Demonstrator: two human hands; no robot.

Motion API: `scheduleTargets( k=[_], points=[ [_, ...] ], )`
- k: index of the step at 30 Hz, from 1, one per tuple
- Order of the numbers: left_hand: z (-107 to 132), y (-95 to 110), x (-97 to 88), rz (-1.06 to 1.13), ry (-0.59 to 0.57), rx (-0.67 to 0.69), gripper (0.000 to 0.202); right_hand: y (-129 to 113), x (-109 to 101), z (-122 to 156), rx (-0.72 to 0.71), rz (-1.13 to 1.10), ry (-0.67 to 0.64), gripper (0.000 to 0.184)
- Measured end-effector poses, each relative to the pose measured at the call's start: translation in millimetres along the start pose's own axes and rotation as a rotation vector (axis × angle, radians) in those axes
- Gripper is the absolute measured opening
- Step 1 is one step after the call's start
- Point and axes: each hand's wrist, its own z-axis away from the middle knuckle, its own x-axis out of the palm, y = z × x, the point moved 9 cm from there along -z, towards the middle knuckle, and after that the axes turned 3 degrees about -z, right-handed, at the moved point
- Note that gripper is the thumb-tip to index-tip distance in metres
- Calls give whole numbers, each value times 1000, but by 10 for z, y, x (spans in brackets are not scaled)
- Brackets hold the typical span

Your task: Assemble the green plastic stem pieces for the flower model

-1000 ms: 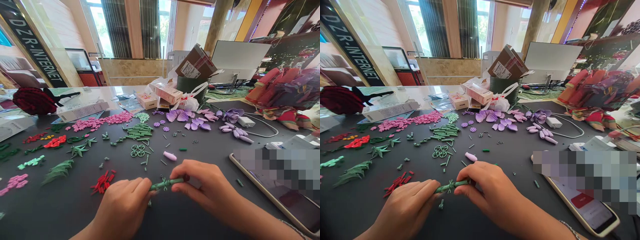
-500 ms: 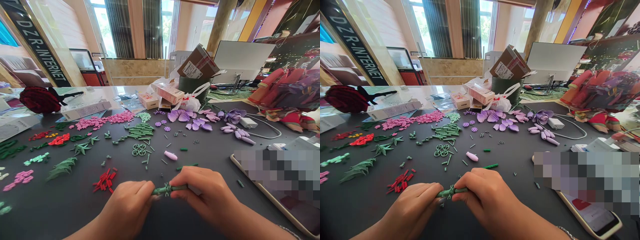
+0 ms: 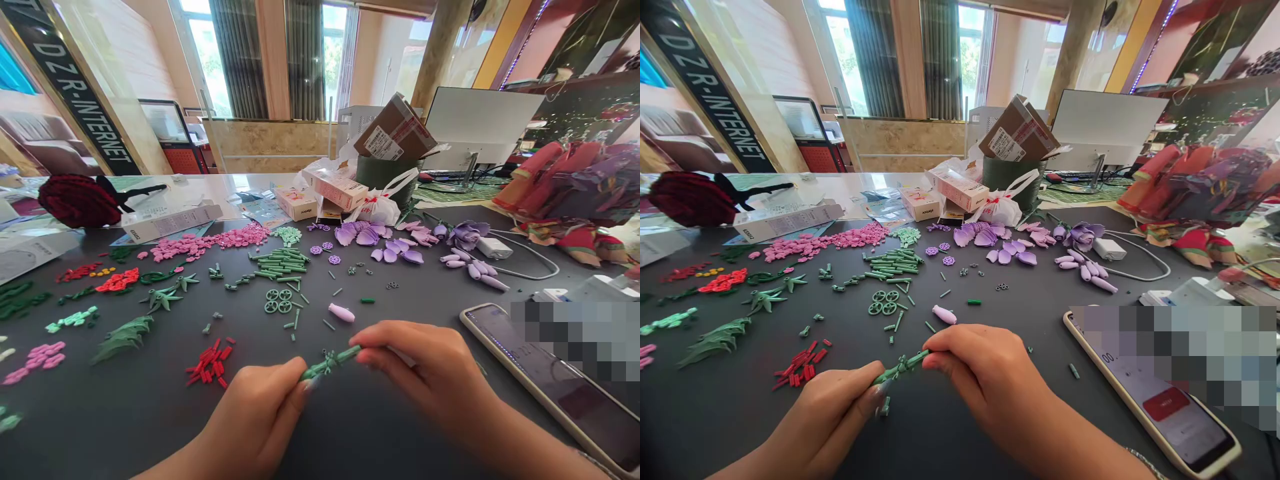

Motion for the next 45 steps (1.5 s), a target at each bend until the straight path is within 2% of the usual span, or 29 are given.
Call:
scheduleTargets(
  k=[3, 6, 11, 16, 24, 33, 42, 45],
  points=[
    [3, -26, 34, 63, -46, -52, 29, -104, -17, 64, -115, 144, 75, 22],
    [-2, -56, 80, 133, -111, -118, 31, -268, 39, 125, -254, 338, 59, 28],
    [-12, -53, 106, 201, -145, -144, 33, -446, 96, 103, -322, 512, 42, 38],
    [11, -18, 114, 109, -139, -126, 35, -493, 108, 113, -352, 499, 42, 40],
    [77, 37, 80, 21, -106, -113, 41, -575, 144, 165, -419, 567, -101, 39],
    [98, 46, 123, 9, -133, -93, 38, -593, 138, 193, -423, 501, -17, 42],
    [95, 97, 92, 26, -69, -50, 33, -441, 154, 299, -368, 373, 43, 26],
    [77, 98, 99, 76, -88, -42, 31, -422, 128, 320, -379, 371, 68, 23]
  ],
)
